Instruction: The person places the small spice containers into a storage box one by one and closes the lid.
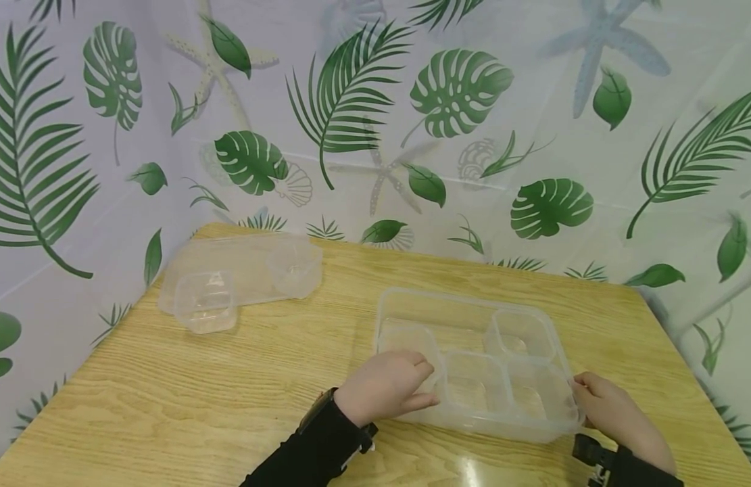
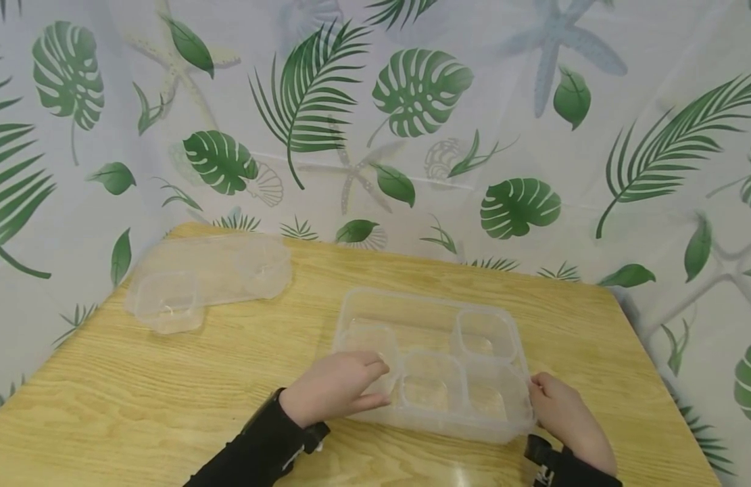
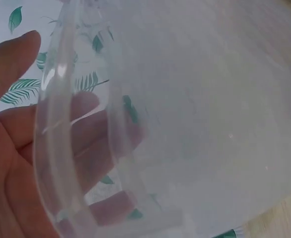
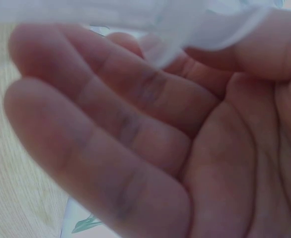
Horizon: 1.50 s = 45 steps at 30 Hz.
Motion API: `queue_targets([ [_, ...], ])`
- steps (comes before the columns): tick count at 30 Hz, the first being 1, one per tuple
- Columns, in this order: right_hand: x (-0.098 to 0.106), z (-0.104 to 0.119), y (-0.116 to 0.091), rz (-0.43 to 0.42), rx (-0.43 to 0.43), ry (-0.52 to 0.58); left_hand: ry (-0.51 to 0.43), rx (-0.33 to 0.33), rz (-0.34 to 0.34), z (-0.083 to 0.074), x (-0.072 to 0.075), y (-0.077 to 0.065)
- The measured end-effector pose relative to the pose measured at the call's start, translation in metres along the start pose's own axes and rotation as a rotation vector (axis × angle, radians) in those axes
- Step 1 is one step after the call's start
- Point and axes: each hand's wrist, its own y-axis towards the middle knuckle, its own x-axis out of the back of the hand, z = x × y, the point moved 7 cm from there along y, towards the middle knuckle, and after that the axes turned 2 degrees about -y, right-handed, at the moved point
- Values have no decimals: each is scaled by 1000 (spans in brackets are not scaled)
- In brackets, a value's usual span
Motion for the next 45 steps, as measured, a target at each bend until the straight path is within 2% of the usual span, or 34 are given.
queue_targets([
  [6,0,1,0,-12,3,-14,-46,53,82,1,-8,-1],
  [13,0,3,1,-5,5,-26,-28,100,145,2,-13,-1],
  [19,-1,1,0,-11,0,-19,0,94,145,0,-12,-1],
  [26,-1,-2,2,-4,1,-17,36,51,123,-6,-8,-2],
  [33,-1,-1,1,-5,-3,-18,40,40,141,-10,-7,-1],
  [45,0,0,0,-13,-7,-15,64,20,118,-13,-4,-2],
])
